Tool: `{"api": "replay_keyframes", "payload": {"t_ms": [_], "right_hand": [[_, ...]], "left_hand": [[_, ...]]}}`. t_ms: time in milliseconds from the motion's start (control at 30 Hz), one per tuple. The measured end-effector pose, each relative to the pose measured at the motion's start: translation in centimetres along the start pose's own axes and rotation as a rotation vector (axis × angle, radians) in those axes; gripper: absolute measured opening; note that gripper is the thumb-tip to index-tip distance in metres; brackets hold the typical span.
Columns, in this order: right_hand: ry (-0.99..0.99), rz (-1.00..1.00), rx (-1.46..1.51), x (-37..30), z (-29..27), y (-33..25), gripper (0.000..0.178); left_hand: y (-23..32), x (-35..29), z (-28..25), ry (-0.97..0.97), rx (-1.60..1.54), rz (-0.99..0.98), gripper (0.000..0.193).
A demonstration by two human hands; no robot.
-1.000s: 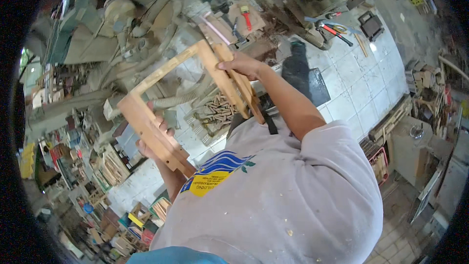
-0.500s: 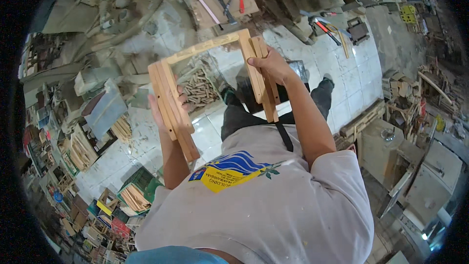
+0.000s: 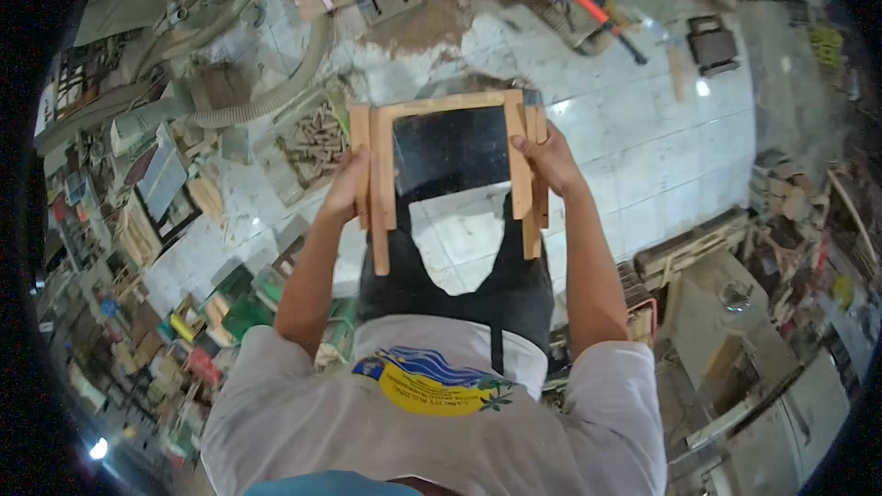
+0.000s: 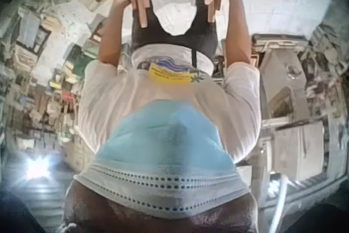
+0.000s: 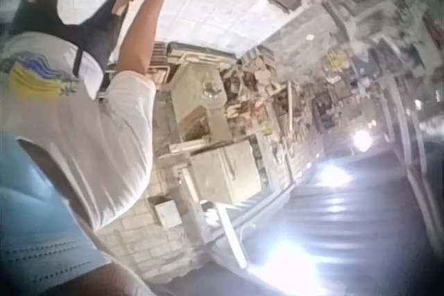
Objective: The person assembles a small wooden frame by screwing pieces together and then measuring the structure with a metal ruler. They work on the floor in a cluttered workshop, using a screwdriver to fasten the joints and a ruler to check the alignment of the frame.
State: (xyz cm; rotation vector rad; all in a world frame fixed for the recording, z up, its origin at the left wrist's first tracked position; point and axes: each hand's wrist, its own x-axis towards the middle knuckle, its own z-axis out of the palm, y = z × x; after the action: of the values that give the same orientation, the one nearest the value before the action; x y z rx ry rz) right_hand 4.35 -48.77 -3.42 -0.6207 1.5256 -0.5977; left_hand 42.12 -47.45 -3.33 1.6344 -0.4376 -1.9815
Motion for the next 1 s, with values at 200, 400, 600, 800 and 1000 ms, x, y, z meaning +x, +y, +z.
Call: {"api": "replay_keyframes", "payload": {"t_ms": [200,400,600,800,1000], "right_hand": [[-0.063,0.067,0.116,8.8,-2.6,16.7,0.032],[-0.026,-0.011,-0.142,14.5,-2.0,23.1,0.041],[0.260,-0.437,-0.784,14.4,-3.2,23.5,0.059],[0.436,-0.603,-0.818,16.7,-3.4,23.4,0.065],[0.541,-0.481,-0.805,16.3,-1.0,22.6,0.053]], "left_hand": [[-14.9,9.1,-0.4,0.171,0.069,0.095,0.043],[-24.2,15.6,-3.2,0.357,0.288,0.272,0.046],[-23.1,15.4,0.2,0.688,0.797,0.297,0.048],[-24.7,16.4,-1.0,0.800,1.010,0.476,0.063],[-24.3,14.7,2.3,0.790,1.102,0.324,0.092]]}}
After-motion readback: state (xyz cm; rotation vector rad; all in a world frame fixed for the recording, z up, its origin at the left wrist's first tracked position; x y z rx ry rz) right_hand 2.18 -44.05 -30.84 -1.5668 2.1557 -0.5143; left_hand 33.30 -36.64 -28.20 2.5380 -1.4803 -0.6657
